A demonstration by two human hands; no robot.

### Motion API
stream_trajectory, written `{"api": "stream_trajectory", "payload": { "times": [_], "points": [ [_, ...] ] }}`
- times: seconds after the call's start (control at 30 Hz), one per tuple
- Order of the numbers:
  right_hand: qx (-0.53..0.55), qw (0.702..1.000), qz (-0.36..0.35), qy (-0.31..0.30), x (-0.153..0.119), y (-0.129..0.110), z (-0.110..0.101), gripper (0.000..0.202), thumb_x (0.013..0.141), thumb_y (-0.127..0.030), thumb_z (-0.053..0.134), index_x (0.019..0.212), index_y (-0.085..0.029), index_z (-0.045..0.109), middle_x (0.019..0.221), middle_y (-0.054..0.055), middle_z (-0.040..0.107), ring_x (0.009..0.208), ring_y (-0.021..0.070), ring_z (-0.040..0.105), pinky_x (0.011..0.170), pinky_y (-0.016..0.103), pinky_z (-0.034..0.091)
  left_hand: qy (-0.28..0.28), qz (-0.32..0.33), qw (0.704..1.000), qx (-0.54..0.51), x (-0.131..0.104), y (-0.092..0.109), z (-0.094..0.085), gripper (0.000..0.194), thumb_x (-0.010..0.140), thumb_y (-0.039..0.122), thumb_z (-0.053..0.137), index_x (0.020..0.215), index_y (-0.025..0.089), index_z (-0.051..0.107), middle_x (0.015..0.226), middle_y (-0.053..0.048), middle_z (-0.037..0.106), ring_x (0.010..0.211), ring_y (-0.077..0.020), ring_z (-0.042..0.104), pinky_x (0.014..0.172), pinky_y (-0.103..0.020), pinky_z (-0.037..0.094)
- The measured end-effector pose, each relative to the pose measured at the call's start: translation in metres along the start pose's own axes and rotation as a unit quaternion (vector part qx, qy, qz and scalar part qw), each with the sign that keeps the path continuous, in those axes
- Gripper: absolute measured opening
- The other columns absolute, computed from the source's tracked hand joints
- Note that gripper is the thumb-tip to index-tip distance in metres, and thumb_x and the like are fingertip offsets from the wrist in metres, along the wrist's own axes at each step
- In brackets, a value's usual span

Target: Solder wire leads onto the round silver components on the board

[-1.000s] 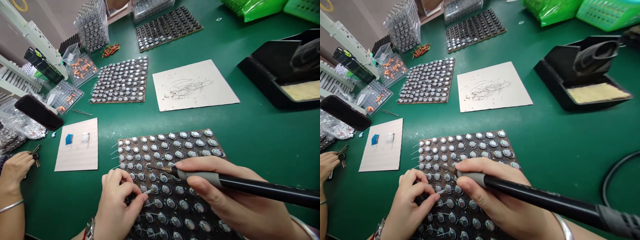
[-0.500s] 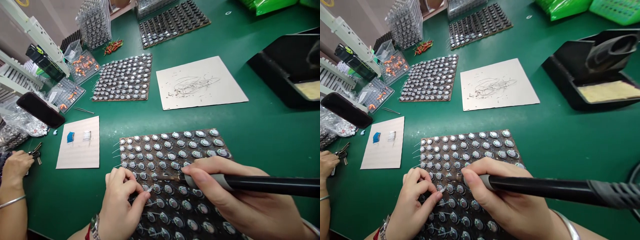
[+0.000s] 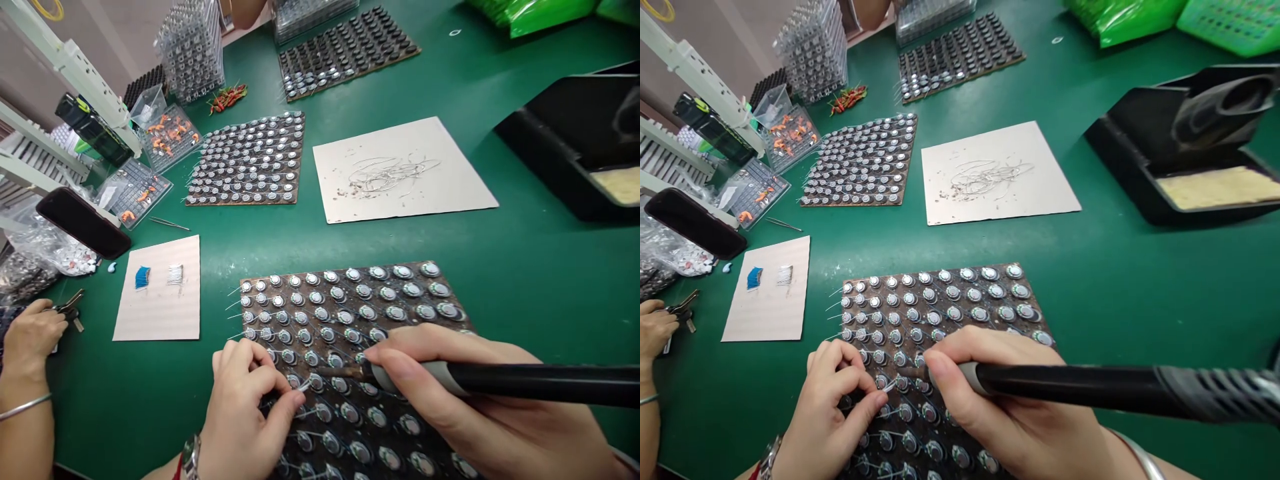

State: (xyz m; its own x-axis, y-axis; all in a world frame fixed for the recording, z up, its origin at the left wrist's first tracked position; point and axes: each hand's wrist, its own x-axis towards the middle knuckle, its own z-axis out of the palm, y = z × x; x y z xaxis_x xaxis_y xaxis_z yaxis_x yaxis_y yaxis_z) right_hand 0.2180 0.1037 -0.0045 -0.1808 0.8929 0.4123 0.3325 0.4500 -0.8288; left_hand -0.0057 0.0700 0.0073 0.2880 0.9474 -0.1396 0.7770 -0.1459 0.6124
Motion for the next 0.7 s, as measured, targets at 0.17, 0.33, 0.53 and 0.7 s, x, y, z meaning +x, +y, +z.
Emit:
{"api": "stream_trajectory", "payload": {
  "times": [0.17, 0.33, 0.53, 0.7],
  "points": [
    [0.009, 1.000, 0.012, -0.012, 0.0017, -0.0008, -0.0012, 0.020, 0.094, -0.021, 0.055, 0.075, -0.025, 0.059, 0.062, -0.006, 0.067, 0.048, 0.0103, 0.063, 0.046, 0.018, 0.052, 0.010, 0.009, 1.000, -0.006, -0.0010, -0.0011, 0.0002, 0.014, 0.085, 0.011, 0.067, 0.076, 0.020, 0.062, 0.086, -0.001, 0.055, 0.085, -0.0198, 0.051, 0.075, -0.038, 0.036],
    [0.017, 1.000, 0.012, -0.019, 0.0047, -0.0027, -0.0009, 0.021, 0.094, -0.021, 0.055, 0.074, -0.025, 0.059, 0.059, -0.007, 0.065, 0.045, 0.0080, 0.059, 0.045, 0.016, 0.049, 0.009, 0.014, 1.000, -0.007, -0.0012, -0.0015, 0.0001, 0.014, 0.086, 0.012, 0.067, 0.076, 0.020, 0.061, 0.086, -0.001, 0.055, 0.085, -0.0197, 0.051, 0.075, -0.038, 0.036],
    [0.020, 0.999, 0.015, -0.022, 0.0044, -0.0005, 0.0022, 0.022, 0.095, -0.022, 0.055, 0.073, -0.025, 0.058, 0.059, -0.006, 0.064, 0.045, 0.0091, 0.059, 0.045, 0.017, 0.049, 0.000, 0.009, 1.000, 0.000, -0.0002, -0.0012, -0.0001, 0.014, 0.087, 0.013, 0.066, 0.076, 0.020, 0.061, 0.086, -0.001, 0.054, 0.085, -0.0199, 0.051, 0.075, -0.038, 0.036],
    [0.018, 0.999, 0.027, -0.028, 0.0014, -0.0013, 0.0010, 0.023, 0.095, -0.024, 0.054, 0.072, -0.025, 0.058, 0.059, -0.005, 0.065, 0.046, 0.0108, 0.060, 0.045, 0.019, 0.050, -0.009, 0.004, 1.000, 0.010, -0.0001, 0.0001, -0.0010, 0.013, 0.087, 0.014, 0.066, 0.076, 0.020, 0.062, 0.086, -0.002, 0.054, 0.086, -0.0200, 0.051, 0.075, -0.038, 0.036]
  ]
}}
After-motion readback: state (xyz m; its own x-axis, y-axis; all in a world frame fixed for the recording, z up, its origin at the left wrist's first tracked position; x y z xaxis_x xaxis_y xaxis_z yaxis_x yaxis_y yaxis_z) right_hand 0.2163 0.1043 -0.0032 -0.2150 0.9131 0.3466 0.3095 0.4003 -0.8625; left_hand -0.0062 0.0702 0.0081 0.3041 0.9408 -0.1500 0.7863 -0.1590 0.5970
